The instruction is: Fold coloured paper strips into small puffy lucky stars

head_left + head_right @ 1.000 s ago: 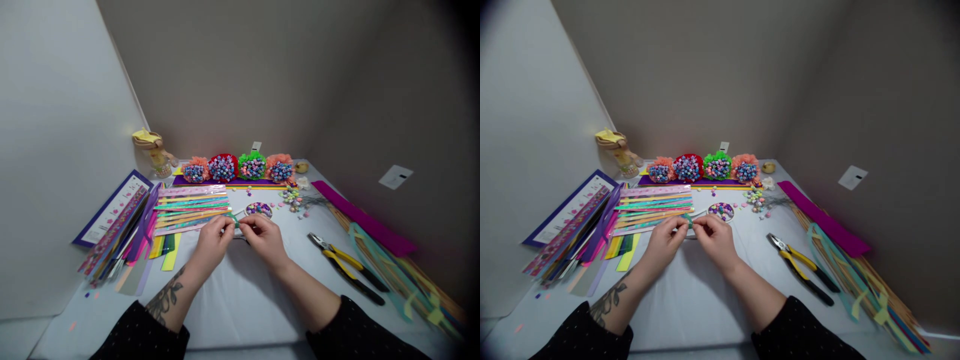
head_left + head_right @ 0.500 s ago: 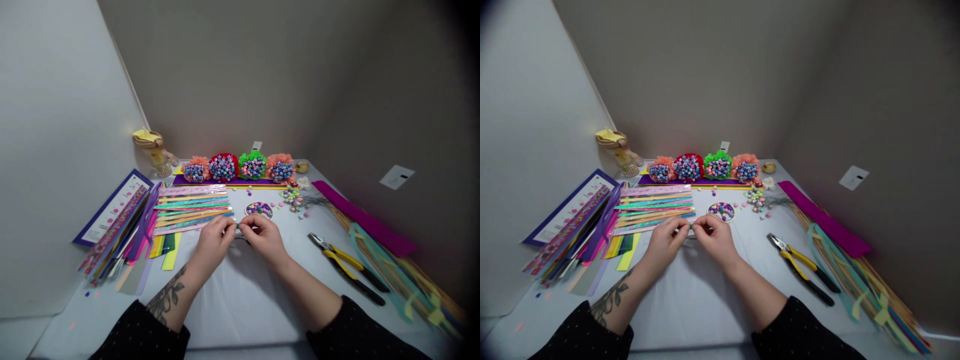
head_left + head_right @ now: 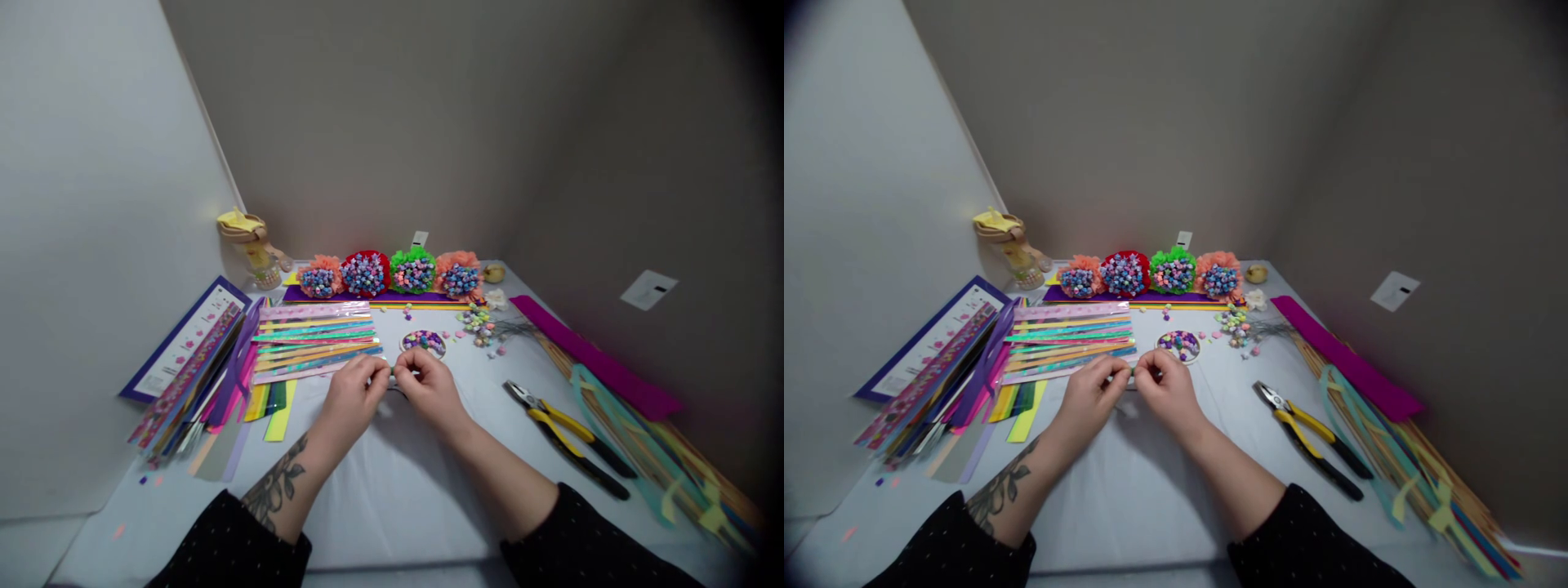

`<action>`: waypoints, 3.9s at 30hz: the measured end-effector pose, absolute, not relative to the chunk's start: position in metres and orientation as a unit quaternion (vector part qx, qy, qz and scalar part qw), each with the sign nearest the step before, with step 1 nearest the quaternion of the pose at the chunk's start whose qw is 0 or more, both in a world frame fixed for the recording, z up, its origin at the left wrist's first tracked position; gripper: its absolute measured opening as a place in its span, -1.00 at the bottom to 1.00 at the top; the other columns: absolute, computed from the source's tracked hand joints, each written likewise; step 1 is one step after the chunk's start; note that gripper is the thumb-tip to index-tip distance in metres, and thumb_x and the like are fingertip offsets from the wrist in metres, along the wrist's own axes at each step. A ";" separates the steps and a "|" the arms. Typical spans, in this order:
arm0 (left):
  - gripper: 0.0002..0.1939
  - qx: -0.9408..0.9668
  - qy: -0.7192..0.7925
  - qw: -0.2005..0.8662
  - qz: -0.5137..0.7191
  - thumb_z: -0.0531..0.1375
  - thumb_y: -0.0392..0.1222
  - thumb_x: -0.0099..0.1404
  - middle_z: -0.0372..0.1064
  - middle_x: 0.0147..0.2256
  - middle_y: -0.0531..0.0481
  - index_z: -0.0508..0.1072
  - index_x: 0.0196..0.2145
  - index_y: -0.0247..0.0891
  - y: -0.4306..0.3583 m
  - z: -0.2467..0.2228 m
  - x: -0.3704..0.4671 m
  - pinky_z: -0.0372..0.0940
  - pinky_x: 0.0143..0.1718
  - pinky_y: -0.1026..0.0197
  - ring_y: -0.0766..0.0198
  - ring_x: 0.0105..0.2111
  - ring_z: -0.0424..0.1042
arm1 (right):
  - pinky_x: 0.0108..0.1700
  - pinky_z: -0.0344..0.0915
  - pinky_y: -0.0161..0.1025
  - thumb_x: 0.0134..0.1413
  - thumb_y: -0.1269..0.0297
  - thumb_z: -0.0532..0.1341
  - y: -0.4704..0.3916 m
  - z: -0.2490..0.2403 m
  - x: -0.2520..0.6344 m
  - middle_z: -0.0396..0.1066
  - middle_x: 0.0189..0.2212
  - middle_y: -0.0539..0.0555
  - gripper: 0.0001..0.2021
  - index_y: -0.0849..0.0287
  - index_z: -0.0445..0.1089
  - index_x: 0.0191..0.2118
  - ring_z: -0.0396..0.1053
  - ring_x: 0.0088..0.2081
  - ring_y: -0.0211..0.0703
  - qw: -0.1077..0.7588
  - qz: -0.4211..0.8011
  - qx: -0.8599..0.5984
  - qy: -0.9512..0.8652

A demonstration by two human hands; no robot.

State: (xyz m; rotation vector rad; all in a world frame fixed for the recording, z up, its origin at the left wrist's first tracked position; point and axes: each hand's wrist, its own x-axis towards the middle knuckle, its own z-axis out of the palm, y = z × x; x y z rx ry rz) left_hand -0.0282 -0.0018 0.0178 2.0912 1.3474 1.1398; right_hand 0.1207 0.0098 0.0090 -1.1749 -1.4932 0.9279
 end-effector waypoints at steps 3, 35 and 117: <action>-0.84 0.751 0.482 0.221 0.395 0.08 -0.25 0.29 0.45 -0.45 0.03 0.45 -0.39 -0.25 -0.006 0.020 -0.026 0.25 -0.36 0.30 0.32 -0.46 0.39 | -0.56 0.02 -0.37 -0.06 0.27 0.15 0.013 0.007 0.122 0.14 -0.63 -0.10 -0.88 0.16 0.24 -0.52 0.06 -0.58 -0.34 0.504 0.465 -0.480 -0.548; -0.79 0.549 0.545 0.443 0.453 0.18 -0.07 0.17 0.17 -0.65 0.17 0.35 -0.48 -0.26 -0.002 0.023 -0.020 0.07 -0.58 0.35 0.41 -0.63 0.15 | -0.54 0.00 -0.35 -0.03 0.15 0.16 0.010 0.007 0.118 0.09 -0.65 -0.12 -0.80 0.16 0.24 -0.50 0.02 -0.58 -0.33 0.481 0.495 -0.470 -0.550; -0.80 0.554 0.503 0.457 0.481 0.27 -0.24 0.04 0.42 -0.41 0.01 0.45 -0.32 -0.29 0.007 0.018 -0.026 0.31 -0.34 0.29 0.32 -0.40 0.41 | -0.49 0.08 -0.35 -0.16 0.25 0.19 0.016 0.015 0.126 0.25 -0.59 -0.07 -0.89 0.19 0.32 -0.51 0.13 -0.55 -0.33 0.434 0.496 -0.477 -0.581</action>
